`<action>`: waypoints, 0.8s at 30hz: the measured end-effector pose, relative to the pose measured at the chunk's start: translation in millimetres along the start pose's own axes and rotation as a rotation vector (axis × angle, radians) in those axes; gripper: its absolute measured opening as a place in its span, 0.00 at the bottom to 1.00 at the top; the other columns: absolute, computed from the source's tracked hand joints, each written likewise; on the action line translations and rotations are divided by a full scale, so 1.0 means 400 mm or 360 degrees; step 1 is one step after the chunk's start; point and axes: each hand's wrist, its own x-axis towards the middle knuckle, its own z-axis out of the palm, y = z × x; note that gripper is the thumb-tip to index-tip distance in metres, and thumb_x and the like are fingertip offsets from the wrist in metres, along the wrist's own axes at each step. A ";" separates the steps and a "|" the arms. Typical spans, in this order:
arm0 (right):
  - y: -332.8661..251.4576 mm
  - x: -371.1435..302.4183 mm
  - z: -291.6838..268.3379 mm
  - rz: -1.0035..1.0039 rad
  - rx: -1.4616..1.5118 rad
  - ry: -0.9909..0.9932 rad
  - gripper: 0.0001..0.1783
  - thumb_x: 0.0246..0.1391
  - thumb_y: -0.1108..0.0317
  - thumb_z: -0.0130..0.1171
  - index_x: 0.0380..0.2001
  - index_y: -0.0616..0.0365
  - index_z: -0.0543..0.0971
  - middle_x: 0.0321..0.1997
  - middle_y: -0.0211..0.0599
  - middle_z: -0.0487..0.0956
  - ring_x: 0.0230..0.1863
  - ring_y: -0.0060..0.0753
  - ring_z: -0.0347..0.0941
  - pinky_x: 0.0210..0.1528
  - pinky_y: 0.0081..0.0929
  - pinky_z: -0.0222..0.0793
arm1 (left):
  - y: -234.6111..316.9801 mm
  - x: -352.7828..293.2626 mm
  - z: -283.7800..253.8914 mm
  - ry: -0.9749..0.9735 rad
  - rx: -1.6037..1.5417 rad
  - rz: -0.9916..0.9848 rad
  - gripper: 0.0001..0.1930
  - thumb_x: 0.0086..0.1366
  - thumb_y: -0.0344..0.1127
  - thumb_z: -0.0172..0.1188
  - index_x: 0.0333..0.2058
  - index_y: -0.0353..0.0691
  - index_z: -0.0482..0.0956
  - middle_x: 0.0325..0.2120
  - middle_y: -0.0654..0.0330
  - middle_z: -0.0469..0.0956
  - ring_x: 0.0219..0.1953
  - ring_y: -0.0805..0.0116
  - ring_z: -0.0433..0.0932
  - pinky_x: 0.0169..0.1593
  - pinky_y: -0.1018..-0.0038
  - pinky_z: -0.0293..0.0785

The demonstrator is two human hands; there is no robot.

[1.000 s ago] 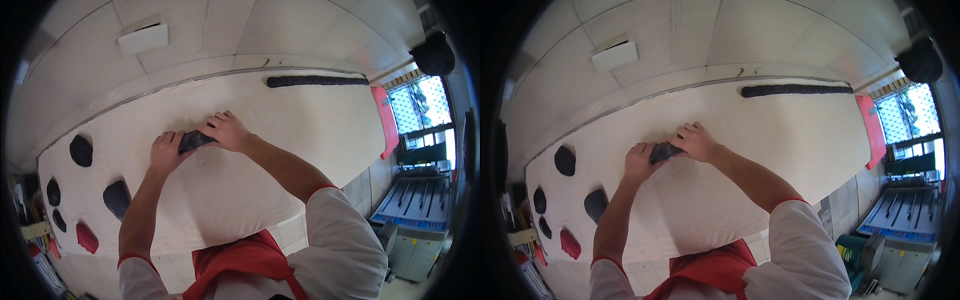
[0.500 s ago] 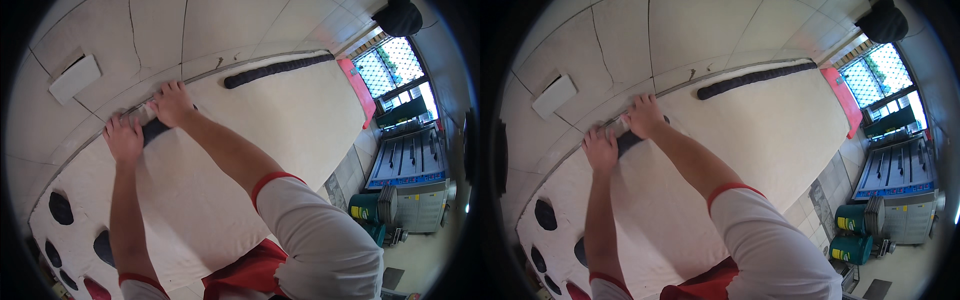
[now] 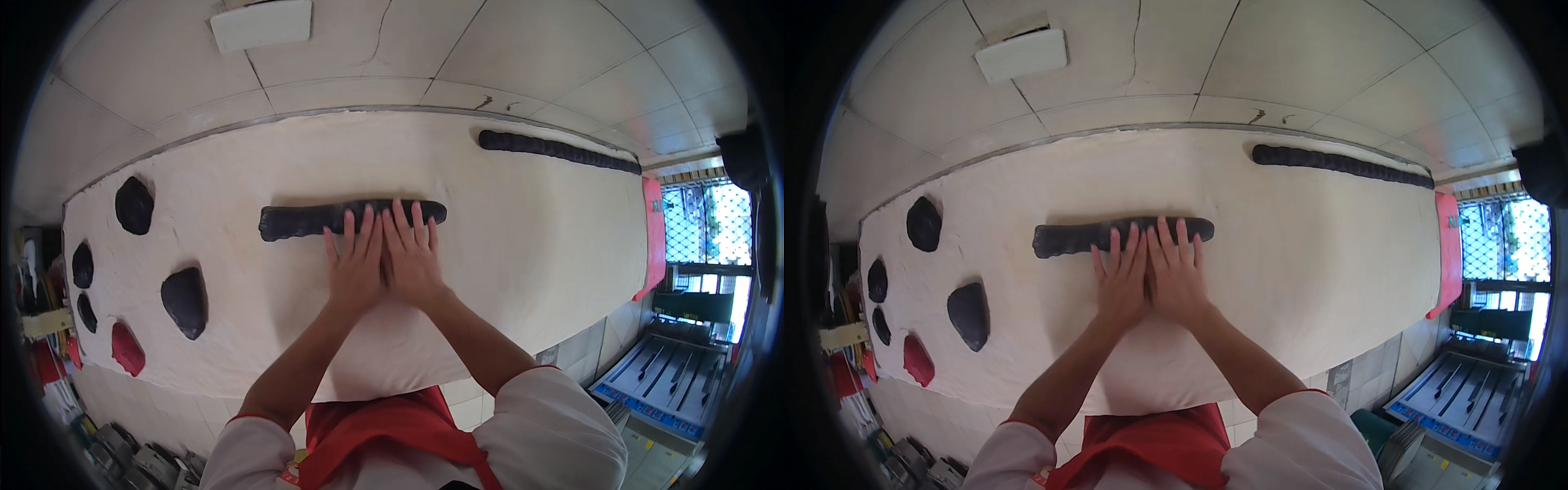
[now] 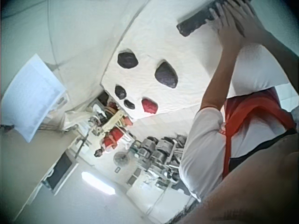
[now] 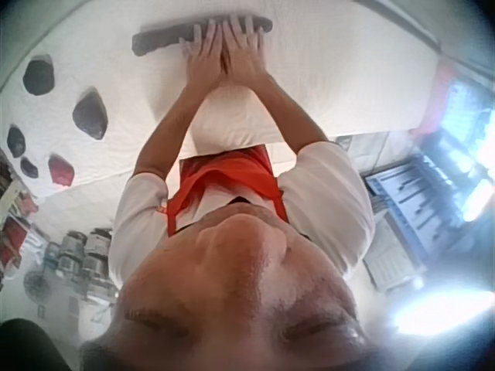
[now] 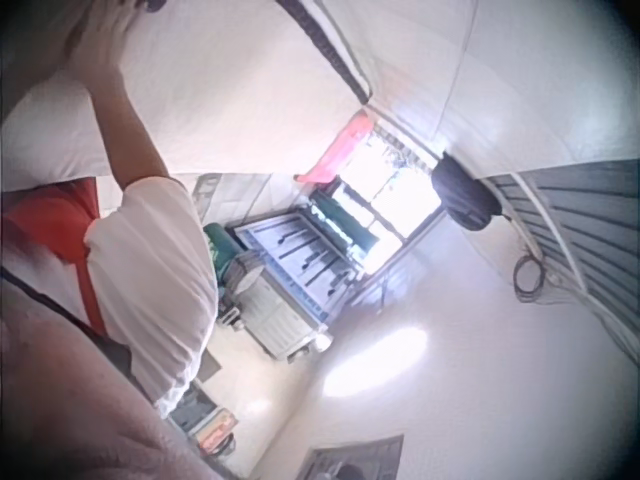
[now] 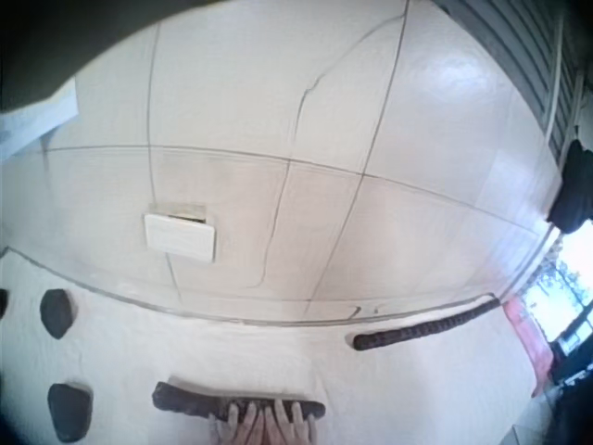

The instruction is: The person takes a tray of dough rolls from a rack, then uses both hands to roll multiple pieces of dark dough into long, thin strips on a flour-covered table.

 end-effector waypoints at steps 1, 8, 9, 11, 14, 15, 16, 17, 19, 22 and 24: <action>0.023 0.048 0.020 0.0012 0.0030 0.0153 0.41 0.72 0.50 0.58 0.80 0.57 0.63 0.87 0.54 0.54 0.86 0.68 0.46 0.82 0.69 0.44 | 0.007 0.044 0.021 0.0084 -0.0047 -0.0050 0.37 0.74 0.44 0.56 0.80 0.47 0.62 0.82 0.54 0.57 0.84 0.40 0.47 0.79 0.27 0.34; 0.277 0.505 -0.061 0.0233 0.0129 0.0381 0.31 0.74 0.45 0.56 0.70 0.51 0.75 0.74 0.57 0.72 0.76 0.66 0.64 0.77 0.63 0.57 | -0.149 0.516 -0.030 0.0221 0.0103 -0.0363 0.35 0.77 0.60 0.55 0.74 0.46 0.71 0.76 0.47 0.65 0.79 0.41 0.59 0.80 0.37 0.48; 0.281 0.520 -0.058 0.0208 0.0121 0.0352 0.31 0.74 0.44 0.56 0.70 0.51 0.75 0.74 0.55 0.72 0.76 0.65 0.65 0.77 0.62 0.58 | -0.175 0.523 -0.035 0.0198 0.0064 -0.0374 0.36 0.77 0.61 0.56 0.74 0.45 0.71 0.76 0.46 0.64 0.79 0.40 0.59 0.80 0.38 0.49; 0.272 0.496 -0.042 0.0066 0.0112 0.0373 0.33 0.74 0.43 0.56 0.72 0.51 0.73 0.76 0.52 0.71 0.77 0.65 0.64 0.77 0.62 0.57 | -0.189 0.489 -0.030 0.0211 0.0014 -0.0337 0.37 0.76 0.62 0.57 0.74 0.44 0.70 0.76 0.44 0.63 0.79 0.39 0.58 0.80 0.40 0.49; 0.256 0.333 0.034 -0.0217 0.0114 0.0392 0.38 0.73 0.42 0.56 0.78 0.48 0.67 0.81 0.47 0.66 0.81 0.66 0.58 0.80 0.63 0.52 | -0.192 0.312 0.009 0.0174 0.0034 -0.0189 0.41 0.75 0.62 0.58 0.77 0.42 0.65 0.78 0.45 0.60 0.81 0.38 0.54 0.82 0.41 0.45; 0.252 0.270 0.032 -0.0247 0.0083 0.0322 0.40 0.73 0.42 0.56 0.80 0.47 0.64 0.84 0.46 0.62 0.83 0.66 0.54 0.82 0.64 0.49 | -0.174 0.245 -0.008 0.0083 0.0047 -0.0116 0.42 0.75 0.62 0.58 0.78 0.42 0.63 0.79 0.45 0.59 0.81 0.38 0.52 0.82 0.41 0.44; 0.247 0.212 0.024 -0.0218 0.0027 0.0233 0.43 0.72 0.42 0.57 0.82 0.47 0.61 0.86 0.46 0.58 0.85 0.66 0.50 0.83 0.67 0.44 | -0.151 0.184 -0.037 0.0033 0.0030 -0.0053 0.42 0.76 0.61 0.57 0.79 0.42 0.61 0.79 0.46 0.58 0.82 0.38 0.52 0.83 0.41 0.42; 0.230 0.162 0.017 -0.0182 -0.0036 0.0144 0.46 0.71 0.42 0.58 0.83 0.48 0.58 0.88 0.46 0.54 0.86 0.66 0.46 0.83 0.69 0.40 | -0.137 0.133 -0.067 -0.0016 0.0004 0.0018 0.42 0.76 0.60 0.57 0.79 0.42 0.59 0.79 0.46 0.58 0.82 0.39 0.51 0.83 0.41 0.41; 0.132 0.088 0.021 -0.0067 0.0036 0.0204 0.47 0.71 0.42 0.58 0.84 0.50 0.57 0.88 0.47 0.53 0.87 0.66 0.44 0.83 0.71 0.38 | -0.177 0.048 -0.109 -0.0140 0.0037 0.0058 0.41 0.76 0.59 0.57 0.79 0.43 0.59 0.79 0.48 0.60 0.81 0.39 0.54 0.82 0.40 0.42; -0.048 0.109 0.050 -0.0179 0.0231 0.0156 0.48 0.69 0.41 0.59 0.83 0.53 0.59 0.88 0.49 0.52 0.87 0.63 0.45 0.83 0.71 0.38 | -0.303 0.050 -0.111 -0.0104 0.0159 -0.0011 0.41 0.76 0.58 0.56 0.79 0.43 0.60 0.77 0.49 0.63 0.79 0.41 0.58 0.81 0.40 0.46; -0.098 0.186 0.090 -0.0199 0.0238 0.0265 0.46 0.69 0.40 0.59 0.81 0.53 0.63 0.87 0.49 0.56 0.86 0.61 0.50 0.83 0.70 0.40 | -0.388 0.129 -0.089 0.0038 0.0292 -0.0013 0.39 0.76 0.58 0.57 0.78 0.44 0.63 0.72 0.48 0.69 0.74 0.43 0.66 0.78 0.41 0.54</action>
